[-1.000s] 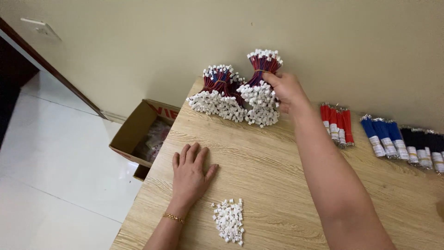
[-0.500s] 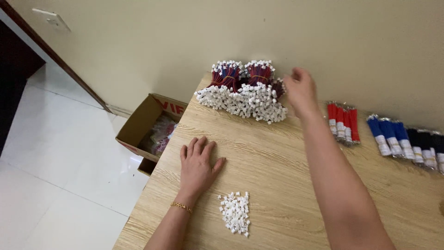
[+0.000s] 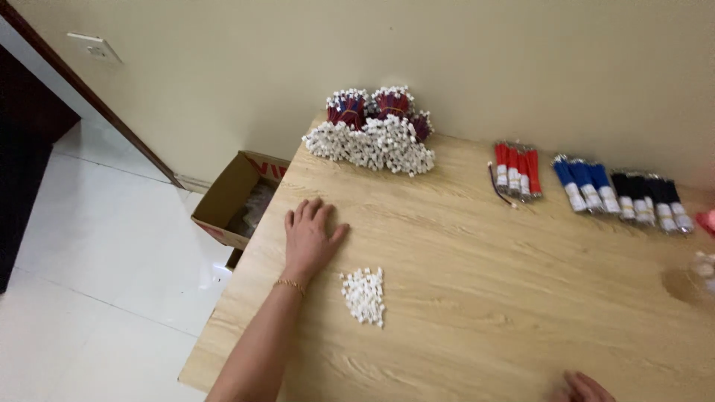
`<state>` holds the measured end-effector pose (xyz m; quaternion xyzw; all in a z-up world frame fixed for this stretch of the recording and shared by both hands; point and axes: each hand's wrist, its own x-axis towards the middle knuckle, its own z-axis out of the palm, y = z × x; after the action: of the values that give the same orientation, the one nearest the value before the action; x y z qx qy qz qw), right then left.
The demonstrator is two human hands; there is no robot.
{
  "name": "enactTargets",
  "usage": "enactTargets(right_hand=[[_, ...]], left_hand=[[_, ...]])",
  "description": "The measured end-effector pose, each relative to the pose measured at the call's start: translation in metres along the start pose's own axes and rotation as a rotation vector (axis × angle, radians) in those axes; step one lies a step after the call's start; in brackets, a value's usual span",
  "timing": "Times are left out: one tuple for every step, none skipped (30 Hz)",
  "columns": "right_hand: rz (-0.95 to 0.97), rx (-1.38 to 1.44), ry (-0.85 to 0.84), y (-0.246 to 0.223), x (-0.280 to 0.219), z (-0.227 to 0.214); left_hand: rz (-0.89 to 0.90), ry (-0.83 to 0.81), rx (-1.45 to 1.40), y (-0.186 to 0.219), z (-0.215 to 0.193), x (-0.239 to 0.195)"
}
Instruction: Assembling small wire harnesses by attaching plastic connectors to wire ends and bundling them on a workbench
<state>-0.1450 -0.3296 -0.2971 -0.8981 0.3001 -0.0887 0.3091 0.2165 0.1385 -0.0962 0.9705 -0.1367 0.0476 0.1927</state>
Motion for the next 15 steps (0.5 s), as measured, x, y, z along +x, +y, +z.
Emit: enactTargets(right_hand=[[0.127,-0.149,-0.417,0.073,0.009,-0.015],[0.133,-0.149,-0.417,0.016,-0.014,-0.004],[-0.094,-0.077,0.083,-0.047,-0.042,-0.003],[-0.298,-0.002,0.595,-0.112,-0.076,-0.012],[-0.293,-0.003,0.596,-0.106,-0.076,-0.012],[-0.345,-0.012,0.598,-0.101,-0.071,-0.011],[-0.398,-0.021,0.599,-0.096,-0.066,-0.009],[-0.396,-0.018,0.602,-0.094,-0.063,-0.010],[-0.451,-0.051,0.598,-0.093,-0.060,-0.011],[-0.507,-0.085,0.595,-0.092,-0.055,-0.012],[-0.506,-0.083,0.599,-0.085,-0.052,-0.009],[-0.513,-0.098,0.603,-0.079,-0.050,-0.005],[-0.519,-0.113,0.608,-0.072,-0.049,-0.001],[-0.514,-0.113,0.608,-0.083,-0.053,-0.005],[-0.477,-0.127,0.603,-0.095,-0.056,-0.010]], left_hand=[[0.024,0.050,0.009,-0.003,0.005,0.000],[0.027,0.046,0.008,0.002,-0.003,-0.001],[-0.027,-0.004,-0.091,0.007,-0.011,-0.003],[-0.080,-0.054,-0.187,0.010,-0.019,-0.003],[-0.077,-0.057,-0.186,0.020,-0.027,-0.010],[-0.202,-0.052,-0.357,0.029,-0.035,-0.013],[-0.327,-0.047,-0.528,0.037,-0.044,-0.016],[-0.323,-0.047,-0.526,0.061,-0.065,-0.034],[-0.308,-0.099,-0.601,0.085,-0.086,-0.052],[-0.291,-0.151,-0.676,0.109,-0.107,-0.069],[-0.287,-0.150,-0.674,0.114,-0.104,-0.091],[-0.004,-0.260,-0.706,0.119,-0.100,-0.114],[0.281,-0.369,-0.726,0.123,-0.096,-0.136],[0.282,-0.374,-0.725,0.121,-0.094,-0.144],[0.282,-0.378,-0.726,0.122,-0.091,-0.155]])
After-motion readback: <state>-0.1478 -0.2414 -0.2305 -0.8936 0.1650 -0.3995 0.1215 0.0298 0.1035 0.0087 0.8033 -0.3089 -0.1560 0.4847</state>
